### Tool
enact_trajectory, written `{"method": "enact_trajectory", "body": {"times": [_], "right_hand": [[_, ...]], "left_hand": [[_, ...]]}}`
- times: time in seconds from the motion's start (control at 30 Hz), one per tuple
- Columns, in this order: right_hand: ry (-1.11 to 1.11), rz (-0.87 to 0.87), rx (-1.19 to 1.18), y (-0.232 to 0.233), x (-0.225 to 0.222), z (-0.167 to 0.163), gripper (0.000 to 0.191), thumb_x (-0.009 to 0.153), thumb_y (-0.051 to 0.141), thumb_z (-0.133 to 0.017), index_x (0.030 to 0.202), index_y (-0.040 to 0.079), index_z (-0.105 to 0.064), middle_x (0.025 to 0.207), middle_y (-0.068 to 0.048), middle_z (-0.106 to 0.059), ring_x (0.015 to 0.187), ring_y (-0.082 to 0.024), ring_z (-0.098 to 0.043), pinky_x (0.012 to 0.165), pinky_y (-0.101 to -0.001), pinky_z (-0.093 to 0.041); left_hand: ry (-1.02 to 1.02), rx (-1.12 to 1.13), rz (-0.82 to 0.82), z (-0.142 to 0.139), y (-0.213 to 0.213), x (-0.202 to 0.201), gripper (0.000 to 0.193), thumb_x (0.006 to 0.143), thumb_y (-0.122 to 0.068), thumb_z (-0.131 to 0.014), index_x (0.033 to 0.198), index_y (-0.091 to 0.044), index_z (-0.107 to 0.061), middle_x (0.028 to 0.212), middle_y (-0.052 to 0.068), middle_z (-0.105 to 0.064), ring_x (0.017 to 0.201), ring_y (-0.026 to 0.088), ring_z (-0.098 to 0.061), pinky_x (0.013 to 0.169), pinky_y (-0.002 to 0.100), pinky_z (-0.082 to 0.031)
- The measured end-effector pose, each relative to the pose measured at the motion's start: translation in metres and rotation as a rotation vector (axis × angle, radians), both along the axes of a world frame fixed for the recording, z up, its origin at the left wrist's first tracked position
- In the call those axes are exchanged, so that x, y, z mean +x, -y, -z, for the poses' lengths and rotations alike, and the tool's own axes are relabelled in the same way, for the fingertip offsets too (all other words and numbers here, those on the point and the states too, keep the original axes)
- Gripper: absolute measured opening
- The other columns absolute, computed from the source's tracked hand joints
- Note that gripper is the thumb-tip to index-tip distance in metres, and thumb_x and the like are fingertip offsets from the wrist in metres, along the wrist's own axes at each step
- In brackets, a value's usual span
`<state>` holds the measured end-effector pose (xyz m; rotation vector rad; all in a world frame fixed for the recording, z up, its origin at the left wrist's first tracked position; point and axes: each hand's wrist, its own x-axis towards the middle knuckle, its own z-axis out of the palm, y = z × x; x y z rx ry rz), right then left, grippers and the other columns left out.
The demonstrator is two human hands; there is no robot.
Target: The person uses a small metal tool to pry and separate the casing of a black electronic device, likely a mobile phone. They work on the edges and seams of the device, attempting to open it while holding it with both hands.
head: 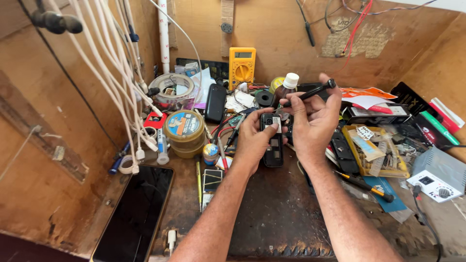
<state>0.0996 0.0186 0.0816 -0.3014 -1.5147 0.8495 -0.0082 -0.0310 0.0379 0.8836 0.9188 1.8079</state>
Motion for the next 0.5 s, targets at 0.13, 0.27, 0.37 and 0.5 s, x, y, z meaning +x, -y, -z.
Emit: {"method": "enact_trajectory", "body": {"times": [0.13,0.27,0.37,0.5], "right_hand": [[0.045,0.020,0.036,0.0038,0.0022,-0.0007,0.075,0.109,-0.008,-0.063,0.164,0.010,-0.015,0.111,-0.016,-0.070,0.101,-0.020,-0.075,0.088,-0.0331,-0.065],[0.071,0.040,0.077,0.0050,0.0027,-0.0022,0.079,0.109,-0.009,-0.063,0.166,0.012,-0.013,0.111,-0.017,-0.071,0.101,-0.021,-0.076,0.091,-0.0329,-0.064],[0.072,0.031,0.056,0.0058,0.0014,-0.0014,0.079,0.108,-0.009,-0.063,0.165,0.011,-0.013,0.110,-0.016,-0.070,0.100,-0.020,-0.075,0.089,-0.0322,-0.064],[0.084,-0.017,0.105,0.0062,-0.0013,0.0016,0.077,0.108,-0.012,-0.063,0.166,0.011,-0.017,0.108,-0.015,-0.069,0.101,-0.021,-0.074,0.094,-0.0337,-0.064]], "left_hand": [[0.039,0.060,0.010,0.0004,-0.0035,0.0044,0.041,0.093,0.005,-0.061,0.134,0.003,-0.055,0.106,0.013,-0.072,0.087,0.017,-0.075,0.066,0.031,-0.065],[-0.039,0.033,-0.009,0.0028,-0.0031,0.0055,0.042,0.092,0.007,-0.061,0.134,0.003,-0.056,0.106,0.015,-0.072,0.087,0.019,-0.074,0.066,0.031,-0.064],[-0.018,0.025,-0.002,0.0051,-0.0055,0.0056,0.043,0.090,0.007,-0.061,0.133,0.003,-0.056,0.106,0.013,-0.072,0.086,0.018,-0.074,0.067,0.031,-0.064],[-0.059,0.036,-0.044,0.0098,-0.0093,0.0049,0.044,0.090,0.006,-0.065,0.133,0.002,-0.057,0.107,0.011,-0.074,0.088,0.013,-0.072,0.072,0.027,-0.062]]}}
